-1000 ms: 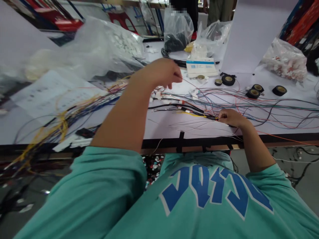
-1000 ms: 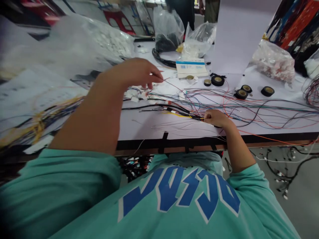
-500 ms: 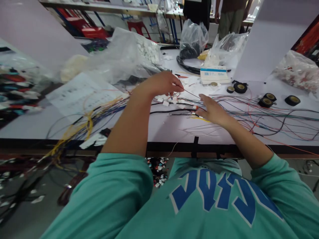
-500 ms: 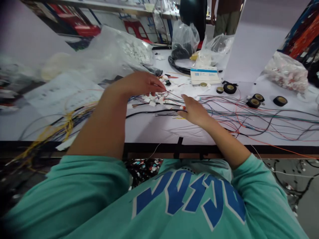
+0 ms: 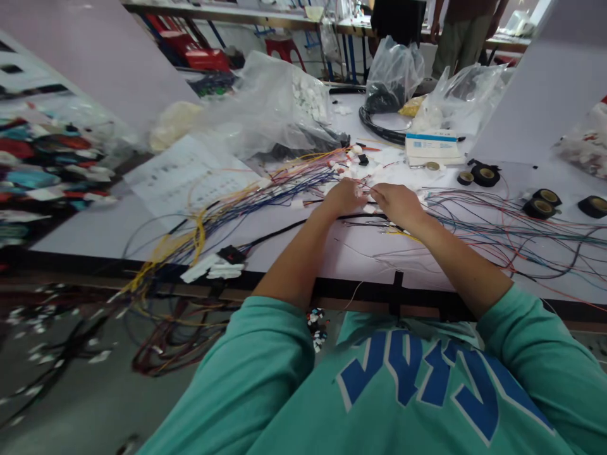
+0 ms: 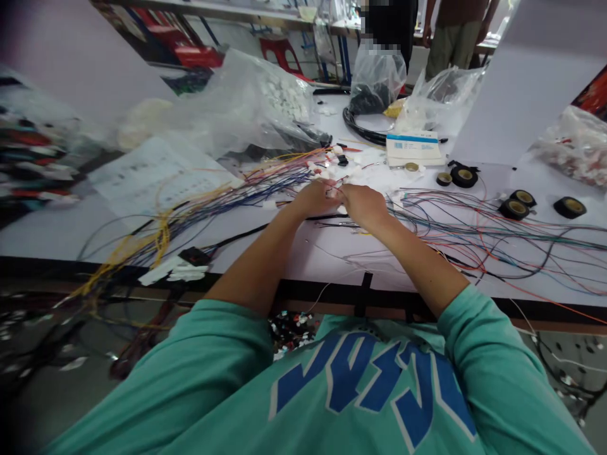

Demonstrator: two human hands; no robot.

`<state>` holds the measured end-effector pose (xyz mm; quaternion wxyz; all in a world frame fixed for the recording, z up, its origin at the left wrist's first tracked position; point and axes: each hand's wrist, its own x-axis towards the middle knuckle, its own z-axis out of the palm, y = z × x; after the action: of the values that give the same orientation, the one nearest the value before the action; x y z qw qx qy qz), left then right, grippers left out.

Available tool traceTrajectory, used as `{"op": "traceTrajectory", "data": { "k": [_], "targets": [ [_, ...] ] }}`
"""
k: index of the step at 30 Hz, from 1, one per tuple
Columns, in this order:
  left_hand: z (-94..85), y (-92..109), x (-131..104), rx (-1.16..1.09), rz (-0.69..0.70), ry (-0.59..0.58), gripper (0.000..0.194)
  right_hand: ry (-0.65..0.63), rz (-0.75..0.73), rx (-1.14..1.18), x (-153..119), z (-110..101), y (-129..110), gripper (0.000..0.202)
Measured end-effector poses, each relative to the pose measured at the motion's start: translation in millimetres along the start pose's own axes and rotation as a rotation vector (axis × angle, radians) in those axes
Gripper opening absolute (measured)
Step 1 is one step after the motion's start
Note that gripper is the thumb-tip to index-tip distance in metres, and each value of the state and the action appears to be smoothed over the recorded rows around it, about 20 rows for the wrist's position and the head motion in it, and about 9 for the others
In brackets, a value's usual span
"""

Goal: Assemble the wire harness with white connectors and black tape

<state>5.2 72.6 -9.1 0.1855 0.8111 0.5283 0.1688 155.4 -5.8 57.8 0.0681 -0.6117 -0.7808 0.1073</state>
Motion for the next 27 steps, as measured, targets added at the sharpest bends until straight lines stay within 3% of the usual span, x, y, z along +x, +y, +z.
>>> {"op": "traceTrajectory", "data": {
  "k": [5,10,13,21,27],
  "targets": [
    [-4.0,0.6,-0.6,0.054,-0.027,-0.077,0.033,-0.011,-0.024,0.017,-2.5,-0.3,-6.8,0.038],
    [-15.9,1.8,-17.0,-0.081,0.005,0.081,0.031,0.076,-0.133,0.097,-15.3,1.1,-8.4,0.036],
    [-25.6,5.8,-29.1,-0.266,0.067,0.113,0.029,0.127,-0.170,0.086,-25.1,0.1,-8.2,0.037],
    [-41.1,11.7,-40.5,-0.906,0.072,-0.103,0.044,0.402,-0.331,-0.032,-36.7,6.1,8.1,0.038],
    [-47.4,16.3,-47.8,-1.192,0.077,-0.200,0.054,0.567,-0.291,-0.059,-41.5,13.2,14.8,0.040]
  ]
}}
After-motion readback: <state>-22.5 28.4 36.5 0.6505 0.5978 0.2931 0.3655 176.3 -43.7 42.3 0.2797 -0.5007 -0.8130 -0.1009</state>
